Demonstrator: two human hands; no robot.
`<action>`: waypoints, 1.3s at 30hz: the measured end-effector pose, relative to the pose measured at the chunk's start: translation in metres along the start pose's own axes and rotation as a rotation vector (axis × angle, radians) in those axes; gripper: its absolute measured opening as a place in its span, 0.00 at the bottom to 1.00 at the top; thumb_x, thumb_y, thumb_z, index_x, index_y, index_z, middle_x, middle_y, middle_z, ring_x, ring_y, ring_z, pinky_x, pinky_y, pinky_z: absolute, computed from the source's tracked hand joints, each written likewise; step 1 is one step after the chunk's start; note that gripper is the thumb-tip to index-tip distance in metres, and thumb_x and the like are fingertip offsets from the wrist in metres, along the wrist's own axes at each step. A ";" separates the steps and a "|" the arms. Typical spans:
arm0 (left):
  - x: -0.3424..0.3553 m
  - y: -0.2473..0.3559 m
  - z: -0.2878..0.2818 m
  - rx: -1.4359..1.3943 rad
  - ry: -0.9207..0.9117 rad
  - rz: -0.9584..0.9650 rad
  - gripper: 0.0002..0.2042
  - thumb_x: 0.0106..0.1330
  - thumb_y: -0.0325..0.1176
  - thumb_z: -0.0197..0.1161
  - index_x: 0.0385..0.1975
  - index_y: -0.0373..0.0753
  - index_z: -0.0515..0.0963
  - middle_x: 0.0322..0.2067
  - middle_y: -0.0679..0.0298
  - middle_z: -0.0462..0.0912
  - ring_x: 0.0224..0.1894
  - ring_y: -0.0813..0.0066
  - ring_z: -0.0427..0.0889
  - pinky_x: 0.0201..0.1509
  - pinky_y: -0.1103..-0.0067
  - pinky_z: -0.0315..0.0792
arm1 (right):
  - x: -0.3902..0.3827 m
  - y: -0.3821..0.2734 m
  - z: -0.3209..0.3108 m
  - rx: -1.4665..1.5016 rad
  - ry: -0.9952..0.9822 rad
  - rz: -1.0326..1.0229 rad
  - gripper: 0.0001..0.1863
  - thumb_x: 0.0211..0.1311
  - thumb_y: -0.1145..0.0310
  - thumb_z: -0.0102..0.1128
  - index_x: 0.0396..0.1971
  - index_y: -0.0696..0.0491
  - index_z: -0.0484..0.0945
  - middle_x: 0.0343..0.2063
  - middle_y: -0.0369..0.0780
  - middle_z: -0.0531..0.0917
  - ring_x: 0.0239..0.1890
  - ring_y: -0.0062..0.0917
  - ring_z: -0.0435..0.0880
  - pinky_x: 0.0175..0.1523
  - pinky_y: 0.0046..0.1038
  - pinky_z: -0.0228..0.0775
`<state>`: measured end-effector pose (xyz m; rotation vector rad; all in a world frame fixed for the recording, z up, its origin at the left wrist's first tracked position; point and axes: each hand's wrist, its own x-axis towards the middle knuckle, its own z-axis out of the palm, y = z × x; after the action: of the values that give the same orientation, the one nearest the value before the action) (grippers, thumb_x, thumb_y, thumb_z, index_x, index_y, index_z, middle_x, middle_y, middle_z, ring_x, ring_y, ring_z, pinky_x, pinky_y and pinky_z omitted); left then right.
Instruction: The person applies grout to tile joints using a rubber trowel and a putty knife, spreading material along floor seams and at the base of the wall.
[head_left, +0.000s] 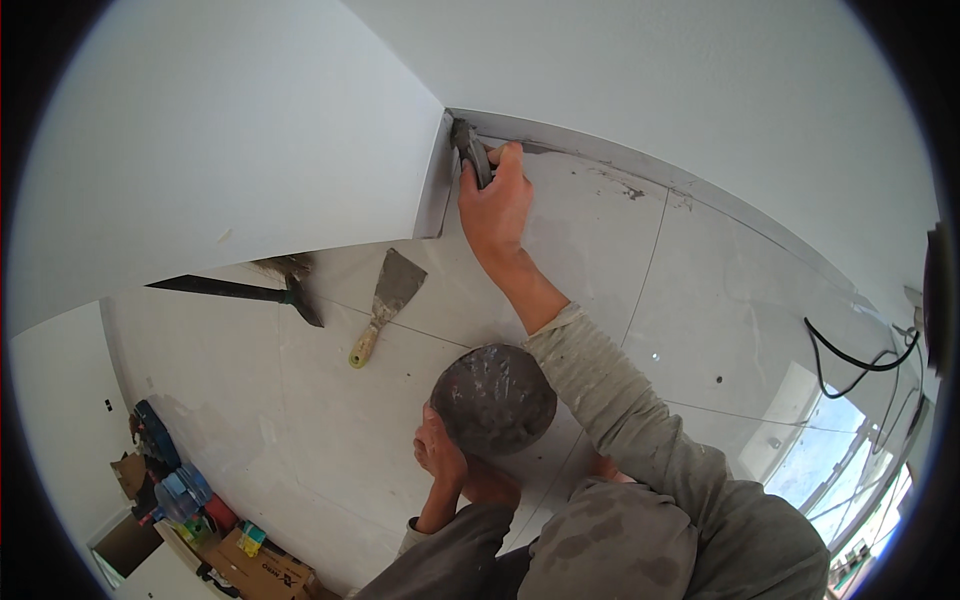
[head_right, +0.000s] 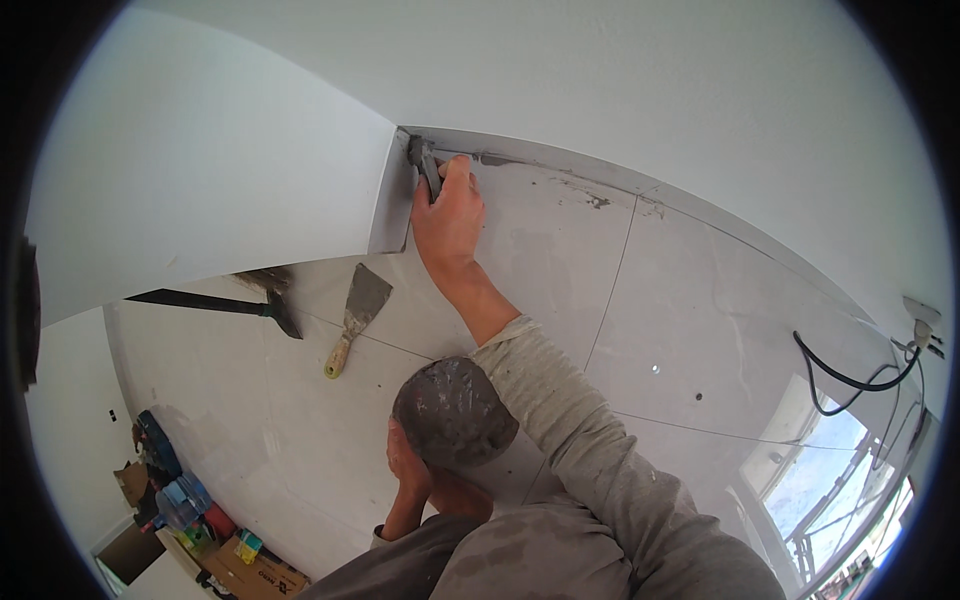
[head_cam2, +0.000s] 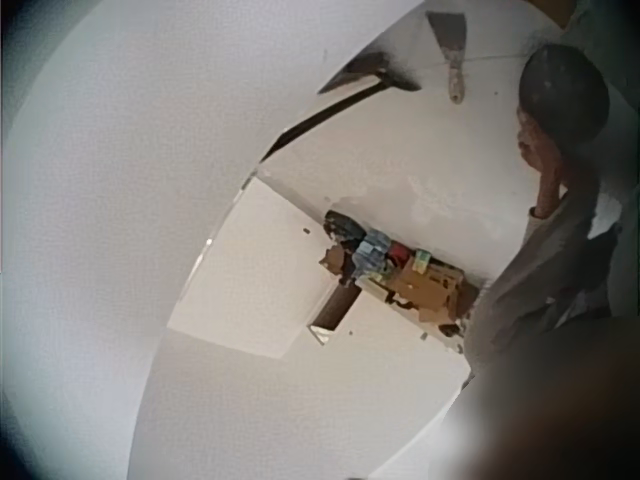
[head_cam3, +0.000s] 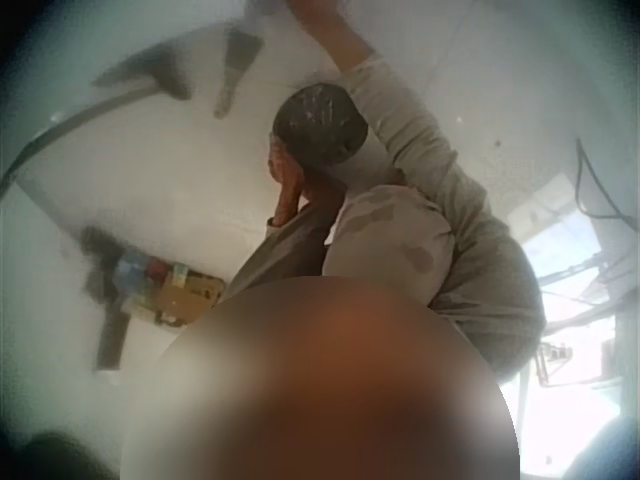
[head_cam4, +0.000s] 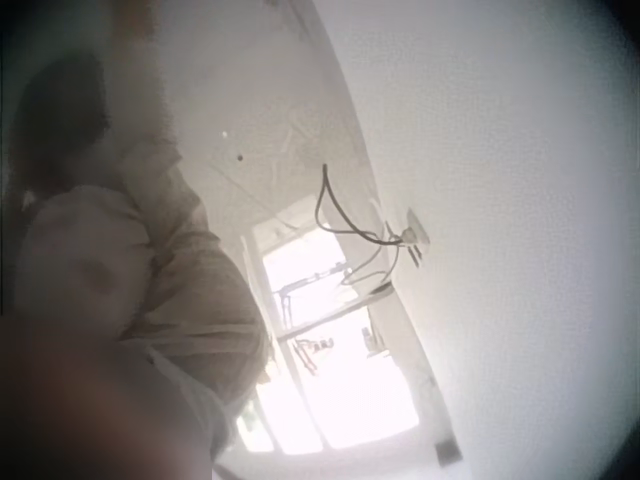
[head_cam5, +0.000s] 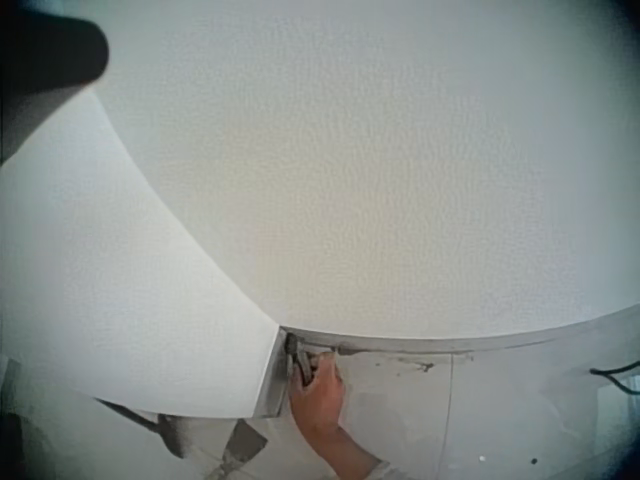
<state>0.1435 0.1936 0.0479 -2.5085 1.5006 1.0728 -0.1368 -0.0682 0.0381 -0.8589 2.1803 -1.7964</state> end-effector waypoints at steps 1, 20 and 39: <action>-0.002 0.008 -0.003 0.022 -0.010 -0.003 0.33 0.82 0.58 0.32 0.72 0.41 0.68 0.66 0.52 0.75 0.68 0.54 0.69 0.74 0.59 0.53 | 0.003 0.001 -0.004 -0.058 -0.052 0.076 0.17 0.58 0.78 0.70 0.40 0.57 0.69 0.33 0.47 0.86 0.35 0.46 0.87 0.40 0.39 0.76; 0.000 -0.008 0.004 0.021 -0.004 -0.002 0.33 0.81 0.58 0.32 0.74 0.44 0.66 0.64 0.50 0.75 0.69 0.51 0.65 0.75 0.59 0.51 | 0.002 -0.027 0.010 0.315 0.179 0.367 0.19 0.60 0.75 0.71 0.41 0.57 0.67 0.33 0.46 0.79 0.36 0.39 0.81 0.45 0.40 0.72; 0.002 -0.005 0.002 -0.002 0.039 0.046 0.33 0.81 0.60 0.30 0.72 0.47 0.69 0.62 0.50 0.77 0.66 0.49 0.68 0.74 0.57 0.52 | -0.001 -0.036 0.005 0.499 0.167 0.168 0.20 0.61 0.76 0.72 0.43 0.58 0.66 0.36 0.43 0.78 0.35 0.24 0.79 0.41 0.28 0.74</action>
<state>0.1471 0.1953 0.0437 -2.5225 1.5748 1.0382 -0.1227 -0.0753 0.0711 -0.4147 1.6933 -2.2388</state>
